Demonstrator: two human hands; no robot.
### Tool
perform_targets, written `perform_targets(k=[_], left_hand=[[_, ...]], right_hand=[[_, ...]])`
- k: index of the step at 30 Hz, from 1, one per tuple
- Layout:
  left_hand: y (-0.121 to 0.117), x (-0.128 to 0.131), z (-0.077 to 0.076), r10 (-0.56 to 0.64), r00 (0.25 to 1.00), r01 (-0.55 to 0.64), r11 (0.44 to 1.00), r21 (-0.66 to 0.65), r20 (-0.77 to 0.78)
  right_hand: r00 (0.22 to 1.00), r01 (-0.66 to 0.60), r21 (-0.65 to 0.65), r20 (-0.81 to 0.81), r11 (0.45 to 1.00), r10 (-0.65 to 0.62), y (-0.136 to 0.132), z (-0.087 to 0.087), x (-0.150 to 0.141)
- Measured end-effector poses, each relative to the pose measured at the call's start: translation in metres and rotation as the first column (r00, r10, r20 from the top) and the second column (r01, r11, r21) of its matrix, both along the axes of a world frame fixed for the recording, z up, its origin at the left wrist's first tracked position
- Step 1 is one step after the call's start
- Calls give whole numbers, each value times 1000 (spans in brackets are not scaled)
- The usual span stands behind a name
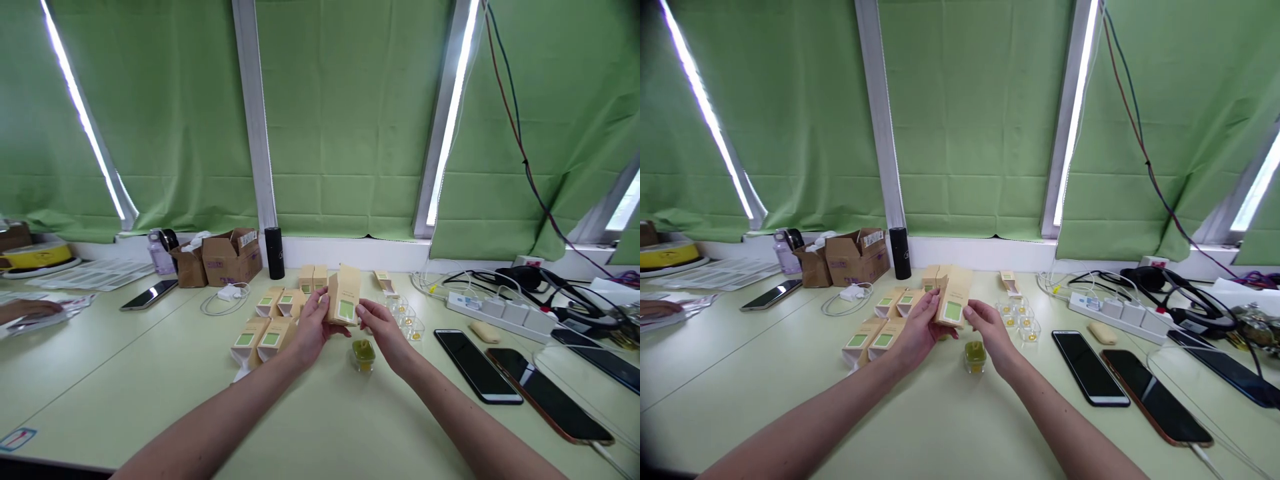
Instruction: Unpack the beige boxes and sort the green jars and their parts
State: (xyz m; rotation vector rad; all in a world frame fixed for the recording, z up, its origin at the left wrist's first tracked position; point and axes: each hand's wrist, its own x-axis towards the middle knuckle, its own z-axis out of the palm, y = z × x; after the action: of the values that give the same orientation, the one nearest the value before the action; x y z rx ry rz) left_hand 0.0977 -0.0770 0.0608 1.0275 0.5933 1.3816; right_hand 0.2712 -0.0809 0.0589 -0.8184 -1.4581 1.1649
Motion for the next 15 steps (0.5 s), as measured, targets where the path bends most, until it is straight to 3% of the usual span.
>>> perform_targets(k=[7, 15], left_hand=[[-4, 9, -6, 42, 991, -40, 999, 16, -125], [-18, 5, -19, 45, 976, 7, 973, 233, -215]], right_hand=[[997, -54, -42, -63, 998, 51, 1, -9, 10], [990, 76, -87, -111, 993, -86, 2, -17, 16]])
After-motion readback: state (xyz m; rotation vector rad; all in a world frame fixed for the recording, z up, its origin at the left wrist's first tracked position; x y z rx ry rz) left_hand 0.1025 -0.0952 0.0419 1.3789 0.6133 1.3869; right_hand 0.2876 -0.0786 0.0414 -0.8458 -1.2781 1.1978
